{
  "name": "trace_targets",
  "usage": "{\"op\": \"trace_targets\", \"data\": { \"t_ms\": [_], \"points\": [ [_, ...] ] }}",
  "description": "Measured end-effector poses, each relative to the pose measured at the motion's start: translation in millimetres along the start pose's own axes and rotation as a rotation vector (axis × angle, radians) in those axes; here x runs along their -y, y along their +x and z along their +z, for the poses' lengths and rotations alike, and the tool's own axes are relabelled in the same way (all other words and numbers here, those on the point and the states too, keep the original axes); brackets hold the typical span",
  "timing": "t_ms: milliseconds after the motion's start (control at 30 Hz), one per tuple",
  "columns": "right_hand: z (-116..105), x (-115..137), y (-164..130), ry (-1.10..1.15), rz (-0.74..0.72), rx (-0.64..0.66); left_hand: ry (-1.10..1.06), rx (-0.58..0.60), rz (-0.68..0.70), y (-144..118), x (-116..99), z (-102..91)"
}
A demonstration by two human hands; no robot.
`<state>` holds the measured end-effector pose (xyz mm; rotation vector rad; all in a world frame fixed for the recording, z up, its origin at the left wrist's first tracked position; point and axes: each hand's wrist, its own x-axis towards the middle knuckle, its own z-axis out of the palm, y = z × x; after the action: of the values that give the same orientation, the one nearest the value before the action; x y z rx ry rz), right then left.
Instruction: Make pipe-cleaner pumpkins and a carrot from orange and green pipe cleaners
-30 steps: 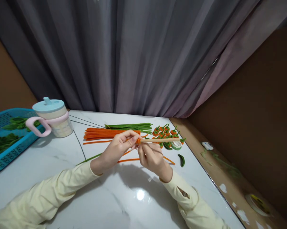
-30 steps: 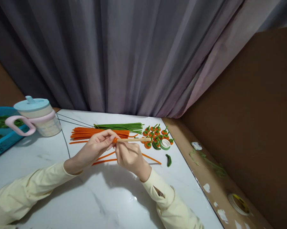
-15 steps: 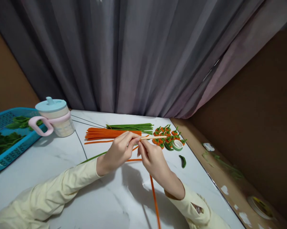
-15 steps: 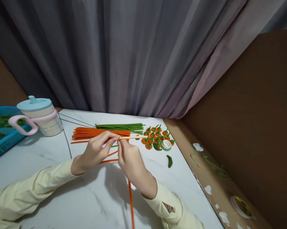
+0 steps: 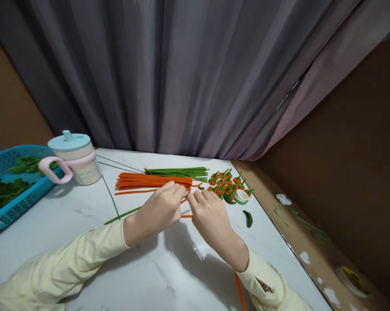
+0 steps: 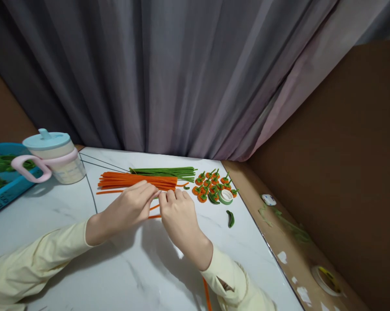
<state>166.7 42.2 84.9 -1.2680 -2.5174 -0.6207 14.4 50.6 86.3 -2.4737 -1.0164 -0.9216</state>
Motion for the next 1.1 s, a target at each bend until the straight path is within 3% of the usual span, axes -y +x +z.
{"op": "trace_targets", "data": {
  "t_ms": [133,267,400,500,600,800,967,1100],
  "points": [
    [3,-5,1,0.05,-0.108,-0.067,-0.077,0.073,-0.037,3,3,-5.8],
    [1,-18,3,0.191,-0.234,-0.041,-0.274,0.253,-0.181,7,9,-11.4],
    [-1,-33,7,0.497,-0.325,0.056,-0.555,0.457,-0.311,13,16,-20.7],
    [0,-42,9,0.773,-0.345,0.14,-0.683,0.537,-0.342,16,19,-25.4],
    [1,-46,10,0.924,-0.331,0.161,-0.753,0.544,-0.344,18,22,-26.0],
    [-4,-47,8,0.952,-0.284,0.141,-0.91,0.564,-0.361,19,29,-24.4],
    [-5,-48,10,1.038,-0.113,0.12,-1.039,0.441,-0.426,19,27,-25.0],
    [1,-46,12,1.258,-0.022,0.166,-1.209,0.389,-0.396,16,26,-23.3]
  ]
}}
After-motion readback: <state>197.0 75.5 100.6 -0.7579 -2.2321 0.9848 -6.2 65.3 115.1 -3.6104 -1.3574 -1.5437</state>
